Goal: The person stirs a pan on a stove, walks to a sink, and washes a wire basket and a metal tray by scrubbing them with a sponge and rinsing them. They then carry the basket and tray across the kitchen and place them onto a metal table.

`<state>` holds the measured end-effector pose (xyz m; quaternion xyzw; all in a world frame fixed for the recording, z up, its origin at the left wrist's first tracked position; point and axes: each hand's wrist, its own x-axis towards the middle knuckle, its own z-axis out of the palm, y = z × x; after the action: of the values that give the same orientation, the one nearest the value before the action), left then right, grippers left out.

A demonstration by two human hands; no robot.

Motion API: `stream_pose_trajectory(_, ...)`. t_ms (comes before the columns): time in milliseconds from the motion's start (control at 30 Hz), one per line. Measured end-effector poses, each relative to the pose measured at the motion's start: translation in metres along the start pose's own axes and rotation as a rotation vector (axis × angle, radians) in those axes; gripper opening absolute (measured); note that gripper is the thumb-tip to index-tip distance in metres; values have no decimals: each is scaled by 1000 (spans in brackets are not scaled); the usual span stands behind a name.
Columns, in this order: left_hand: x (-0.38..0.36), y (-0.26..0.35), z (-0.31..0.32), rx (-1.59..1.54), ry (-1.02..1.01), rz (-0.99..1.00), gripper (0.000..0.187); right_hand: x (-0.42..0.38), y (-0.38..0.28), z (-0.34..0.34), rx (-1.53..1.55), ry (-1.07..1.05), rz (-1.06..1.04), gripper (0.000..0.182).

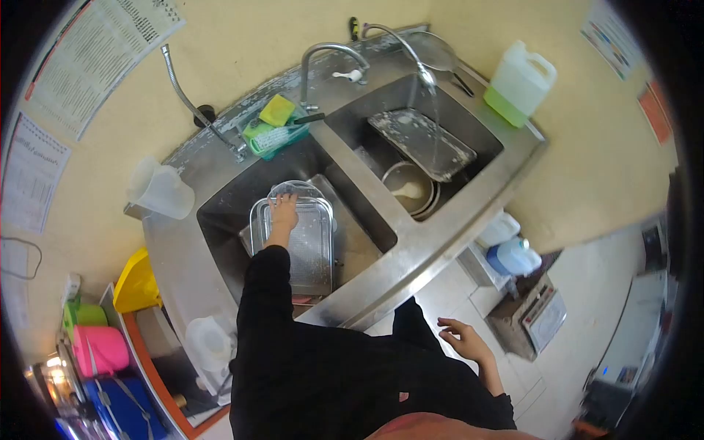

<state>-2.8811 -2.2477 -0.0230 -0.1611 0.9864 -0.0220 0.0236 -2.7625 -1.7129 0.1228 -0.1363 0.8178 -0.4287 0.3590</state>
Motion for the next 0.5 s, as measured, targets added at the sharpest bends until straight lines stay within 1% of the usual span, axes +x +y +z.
stream_pose_trajectory(100,16,-9,-1,-1,22,17,39,80,-32,-67,-15,-92,-184,32)
stream_pose_trajectory(133,16,-15,-3,11,37,41,37,110,-51,-88,-50,-105,-295,28)
stream_pose_trajectory(167,12,-18,-16,21,48,65,34,141,-64,-109,-79,-140,-381,27)
stream_pose_trajectory(200,5,-19,-29,30,59,88,31,178,-65,-126,-89,-160,-396,25)
stream_pose_trajectory(233,-5,-20,-45,25,13,128,31,212,-78,-141,-27,-157,-350,24)
stream_pose_trajectory(267,-16,-20,-63,19,-31,169,31,260,-72,-154,87,-188,-481,25)
stream_pose_trajectory(300,-25,-23,-80,13,-69,211,31,297,-86,-170,74,-172,-504,26)
stream_pose_trajectory(333,-38,-26,-91,24,-68,260,34,336,-91,-179,270,-128,-394,25)
stream_pose_trajectory(367,-53,-27,-106,30,-115,218,35,370,-97,-187,422,-82,-324,25)
stream_pose_trajectory(433,-81,-22,-143,41,-200,140,38,467,-67,-201,500,165,-237,26)
stream_pose_trajectory(467,-95,-16,-160,28,-142,70,39,504,-53,-206,513,296,-212,26)
stream_pose_trajectory(500,-110,-11,-178,19,-83,2,40,532,-40,-206,564,319,-113,25)
